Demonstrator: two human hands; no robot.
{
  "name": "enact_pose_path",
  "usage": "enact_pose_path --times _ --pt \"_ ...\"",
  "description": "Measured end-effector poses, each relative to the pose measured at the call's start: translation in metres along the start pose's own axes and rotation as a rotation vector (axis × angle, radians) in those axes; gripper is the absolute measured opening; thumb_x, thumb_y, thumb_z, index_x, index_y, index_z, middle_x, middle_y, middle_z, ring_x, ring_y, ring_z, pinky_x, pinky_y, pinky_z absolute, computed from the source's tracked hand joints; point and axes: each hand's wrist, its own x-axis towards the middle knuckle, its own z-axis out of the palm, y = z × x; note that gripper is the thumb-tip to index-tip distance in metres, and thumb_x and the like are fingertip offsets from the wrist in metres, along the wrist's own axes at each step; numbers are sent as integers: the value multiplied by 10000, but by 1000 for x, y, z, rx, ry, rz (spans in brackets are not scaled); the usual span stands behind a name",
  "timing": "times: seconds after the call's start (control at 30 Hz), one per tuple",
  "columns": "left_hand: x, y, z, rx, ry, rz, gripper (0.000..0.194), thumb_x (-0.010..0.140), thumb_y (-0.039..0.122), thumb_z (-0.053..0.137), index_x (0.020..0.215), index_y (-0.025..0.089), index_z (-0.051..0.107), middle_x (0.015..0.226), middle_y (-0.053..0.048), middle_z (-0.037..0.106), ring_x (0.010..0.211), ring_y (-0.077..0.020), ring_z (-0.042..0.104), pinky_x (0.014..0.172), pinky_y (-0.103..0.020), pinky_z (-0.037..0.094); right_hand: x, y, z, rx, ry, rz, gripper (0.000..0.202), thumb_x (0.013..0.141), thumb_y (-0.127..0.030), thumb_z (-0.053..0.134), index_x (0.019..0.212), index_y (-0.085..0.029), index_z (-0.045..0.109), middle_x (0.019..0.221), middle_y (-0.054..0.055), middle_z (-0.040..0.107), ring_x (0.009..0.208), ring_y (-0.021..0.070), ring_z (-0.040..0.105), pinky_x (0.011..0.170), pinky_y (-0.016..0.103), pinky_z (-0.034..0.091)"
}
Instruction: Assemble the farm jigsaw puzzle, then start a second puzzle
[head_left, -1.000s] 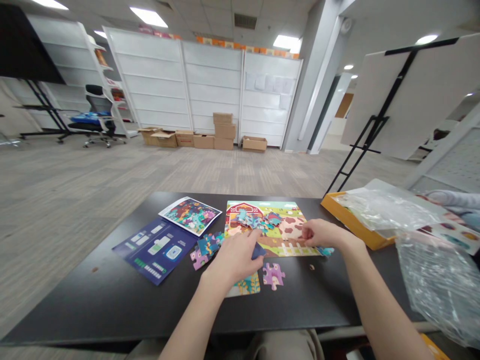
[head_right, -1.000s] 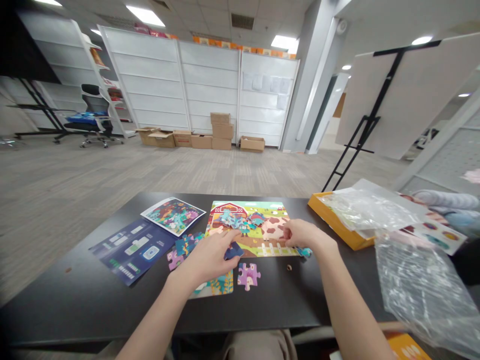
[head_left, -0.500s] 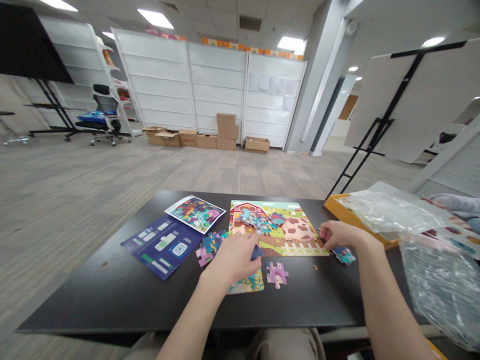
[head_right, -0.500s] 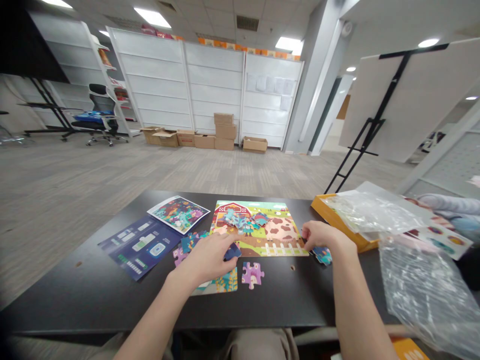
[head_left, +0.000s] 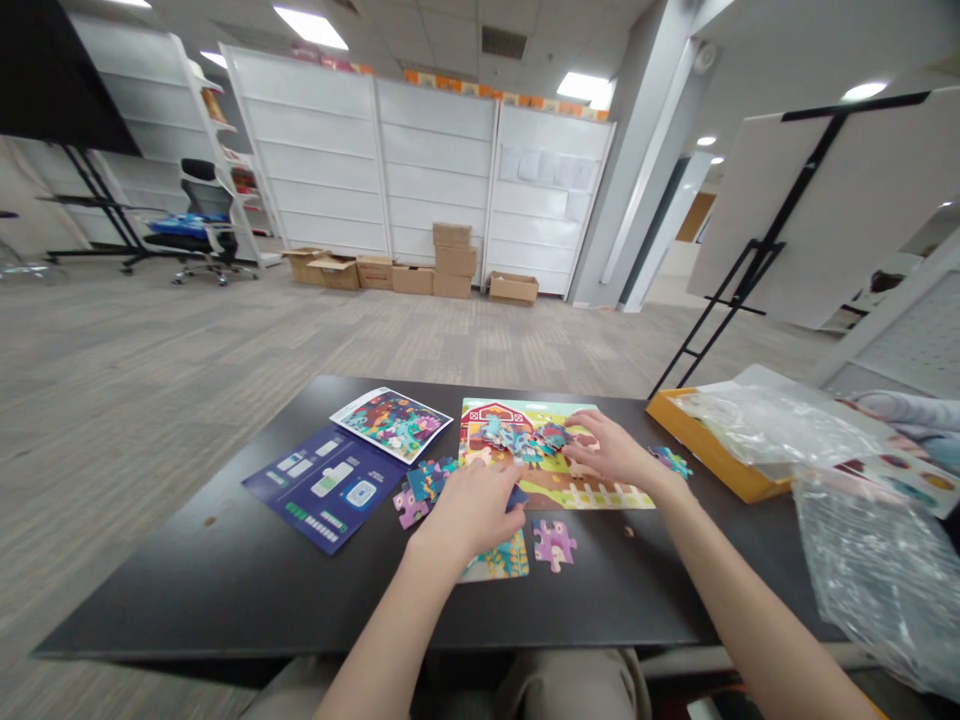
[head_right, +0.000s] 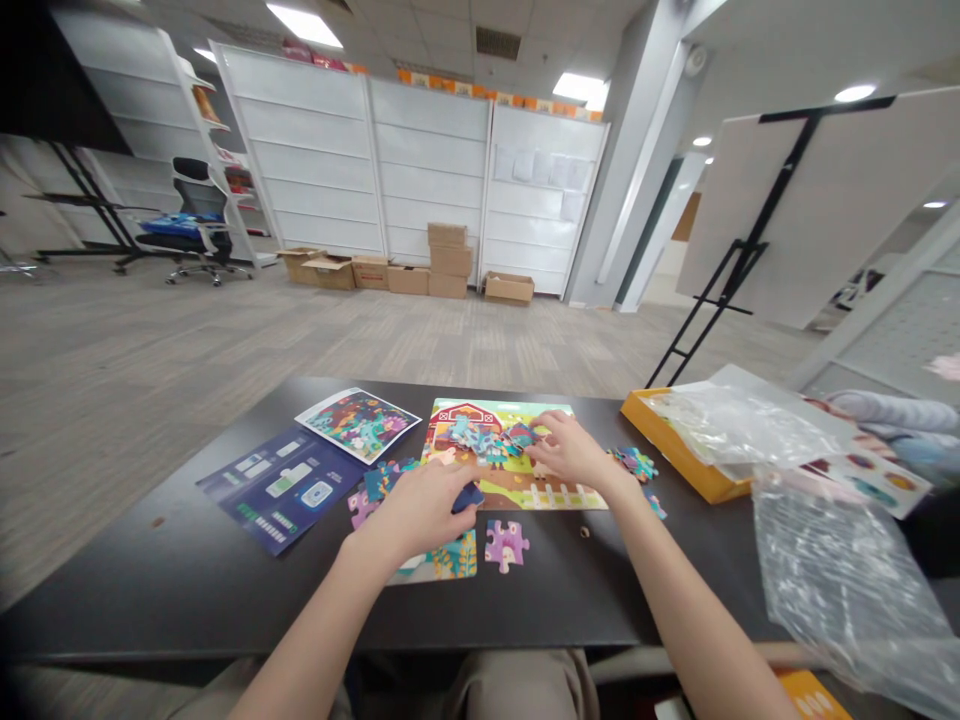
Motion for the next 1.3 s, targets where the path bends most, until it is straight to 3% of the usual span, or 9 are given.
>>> enact_pose_path --times 0.17,0.37,0.67,0.87,1.07,1.23,1.3 --pt "-1 2 -1 16 1 -4 340 869 291 545 1191 272 651 1094 -75 726 1073 -297 648 888 -398 522 19 -10 32 37 -60 -157 475 889 -398 683 1304 -175 620 1375 174 595 1266 296 563 1081 462 433" --pt "-1 3 -2 46 -8 -12 217 868 305 541 1026 233 672 1057 -97 714 1035 -302 646 837 -392 527 22 0 35 117 -105 -238 219 918 -293 631 1104 -211 712 1164 92 707 1129 243 627 1028 403 456" --pt "-2 2 -3 13 -35 -23 232 872 289 543 1052 250 685 1105 -79 722 1086 -294 631 881 -390 520 8 20 3 29 -193 -7 159 842 -220 604 938 -184 725 953 54 718 882 201 644 845 311 484" --pt "-1 1 -1 24 -24 -19 218 853 278 548 1012 242 693 1054 -75 734 1043 -292 653 851 -383 530 -7 65 -20 -119 -192 214 198 861 -269 611 985 -179 736 1040 88 727 927 227 667 844 307 491" --pt "-1 2 -3 22 -44 -31 213 862 279 541 1007 248 694 1057 -75 739 1041 -288 656 838 -378 532 -22 104 -23 -230 -137 409 248 870 -247 612 1086 -175 712 1084 111 741 946 237 688 838 302 498" --pt "-1 1 -1 22 -30 -23 205 853 285 541 981 246 696 1038 -77 739 1024 -296 654 815 -384 533 -24 109 -24 -349 -138 490 266 860 -246 609 1094 -193 723 1082 122 743 965 274 691 820 330 500" --pt "-1 0 0 21 -21 -19 207 854 292 541 984 245 695 1031 -79 737 1024 -298 653 817 -387 531 -21 102 -26 -374 -81 466 265 870 -253 593 1091 -184 722 1131 140 725 1006 292 679 855 356 499"
